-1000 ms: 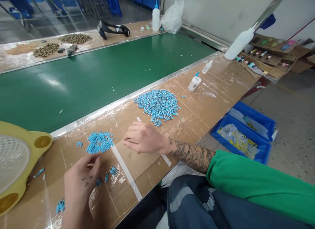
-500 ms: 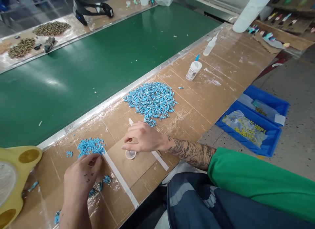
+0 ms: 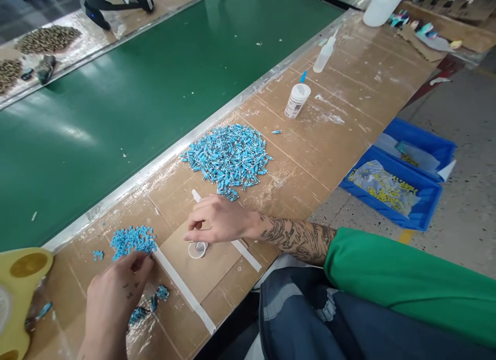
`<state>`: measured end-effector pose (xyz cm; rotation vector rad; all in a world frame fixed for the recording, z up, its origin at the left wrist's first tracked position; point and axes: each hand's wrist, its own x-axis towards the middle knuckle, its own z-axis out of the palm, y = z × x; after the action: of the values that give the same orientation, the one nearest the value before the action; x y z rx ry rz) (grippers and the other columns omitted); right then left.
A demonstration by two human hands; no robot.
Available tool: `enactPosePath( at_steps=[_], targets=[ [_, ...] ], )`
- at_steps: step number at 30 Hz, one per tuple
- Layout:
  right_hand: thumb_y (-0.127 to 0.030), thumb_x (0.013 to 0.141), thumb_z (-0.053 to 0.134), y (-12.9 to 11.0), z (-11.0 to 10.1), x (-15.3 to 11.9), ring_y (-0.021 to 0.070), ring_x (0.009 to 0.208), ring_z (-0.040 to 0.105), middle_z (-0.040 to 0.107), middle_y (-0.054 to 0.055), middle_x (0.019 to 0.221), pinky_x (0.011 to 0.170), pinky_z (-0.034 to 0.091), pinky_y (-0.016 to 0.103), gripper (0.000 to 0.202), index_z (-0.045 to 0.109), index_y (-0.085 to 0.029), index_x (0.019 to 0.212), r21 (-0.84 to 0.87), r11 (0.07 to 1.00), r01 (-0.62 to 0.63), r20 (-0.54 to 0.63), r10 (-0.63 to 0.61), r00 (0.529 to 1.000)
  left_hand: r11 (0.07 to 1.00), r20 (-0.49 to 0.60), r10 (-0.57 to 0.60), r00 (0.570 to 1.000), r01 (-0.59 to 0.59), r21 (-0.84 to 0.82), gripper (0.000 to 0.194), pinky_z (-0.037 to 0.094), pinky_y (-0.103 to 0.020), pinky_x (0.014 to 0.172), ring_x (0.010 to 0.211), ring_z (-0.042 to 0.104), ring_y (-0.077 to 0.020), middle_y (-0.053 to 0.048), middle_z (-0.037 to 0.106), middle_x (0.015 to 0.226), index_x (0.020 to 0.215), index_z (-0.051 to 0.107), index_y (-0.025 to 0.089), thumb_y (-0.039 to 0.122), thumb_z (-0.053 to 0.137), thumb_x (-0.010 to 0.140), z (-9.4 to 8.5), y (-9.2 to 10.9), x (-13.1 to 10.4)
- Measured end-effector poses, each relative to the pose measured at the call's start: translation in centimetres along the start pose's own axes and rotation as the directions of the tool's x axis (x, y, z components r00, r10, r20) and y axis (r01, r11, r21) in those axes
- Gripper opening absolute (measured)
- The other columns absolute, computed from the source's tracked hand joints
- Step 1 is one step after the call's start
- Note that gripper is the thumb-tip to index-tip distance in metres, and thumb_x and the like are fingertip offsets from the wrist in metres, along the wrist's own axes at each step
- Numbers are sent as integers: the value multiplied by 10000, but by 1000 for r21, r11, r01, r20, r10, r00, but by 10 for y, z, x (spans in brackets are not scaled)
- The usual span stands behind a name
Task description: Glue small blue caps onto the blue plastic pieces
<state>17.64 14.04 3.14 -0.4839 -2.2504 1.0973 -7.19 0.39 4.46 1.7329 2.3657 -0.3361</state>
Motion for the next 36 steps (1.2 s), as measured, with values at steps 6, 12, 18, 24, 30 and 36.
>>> enactPosePath(
  at_steps=[6, 12, 18, 24, 30, 36],
  targets=[
    [-300, 879, 641, 2, 6, 1, 125, 803, 620, 708, -2, 806, 823, 423, 275, 163, 715, -169, 816, -7, 1000, -25, 116, 25, 993, 988, 156, 34, 987, -56, 145, 323, 313, -292, 504, 605, 625, -251, -75, 689, 722, 677, 625, 256, 378, 413, 888, -19, 7, 9],
    [-286, 874, 645, 0, 9, 4, 126, 819, 616, 702, 21, 867, 801, 451, 258, 158, 729, -158, 912, 7, 995, -101, 243, 96, 965, 969, 222, 63, 973, -113, 219, 241, 306, -305, 471, 588, 645, -284, -103, 659, 653, 670, 612, 238, 295, 445, 833, -27, 14, 22],
    [-226, 883, 643, 1, 4, 4, 130, 810, 580, 663, 13, 796, 823, 439, 259, 118, 740, -161, 863, -61, 996, 72, 316, -49, 948, 979, 164, 81, 983, -109, 174, 266, 300, -301, 458, 587, 651, -286, -83, 671, 646, 646, 613, 251, 379, 477, 836, -24, 6, 19],
    [-263, 936, 562, 1, -5, 0, 156, 832, 543, 648, 42, 840, 798, 420, 283, 204, 711, -161, 843, -217, 945, 244, 390, -145, 909, 863, -98, -115, 989, 50, -503, 185, 430, -269, 515, 568, 631, -200, 6, 684, 610, 740, 728, 262, 444, 721, 709, -11, -23, -10],
    [-309, 953, 529, 2, 1, 0, 156, 790, 522, 604, 34, 778, 751, 406, 274, 263, 690, -166, 801, -237, 929, 284, 383, -179, 906, -120, -336, -167, 927, -357, -926, 111, 490, -302, 567, 615, 585, -172, -2, 635, 597, 650, 702, 217, 281, 790, 662, 16, 14, -11],
    [-309, 964, 515, 6, 13, 2, 150, 761, 519, 603, 30, 739, 774, 416, 267, 260, 711, -179, 851, -193, 936, 296, 374, -209, 904, -592, -303, 52, 951, -215, -777, 122, 364, -235, 437, 495, 404, -111, 24, 416, 529, 667, 668, 219, 312, 734, 711, 31, 45, 1]
  ],
)
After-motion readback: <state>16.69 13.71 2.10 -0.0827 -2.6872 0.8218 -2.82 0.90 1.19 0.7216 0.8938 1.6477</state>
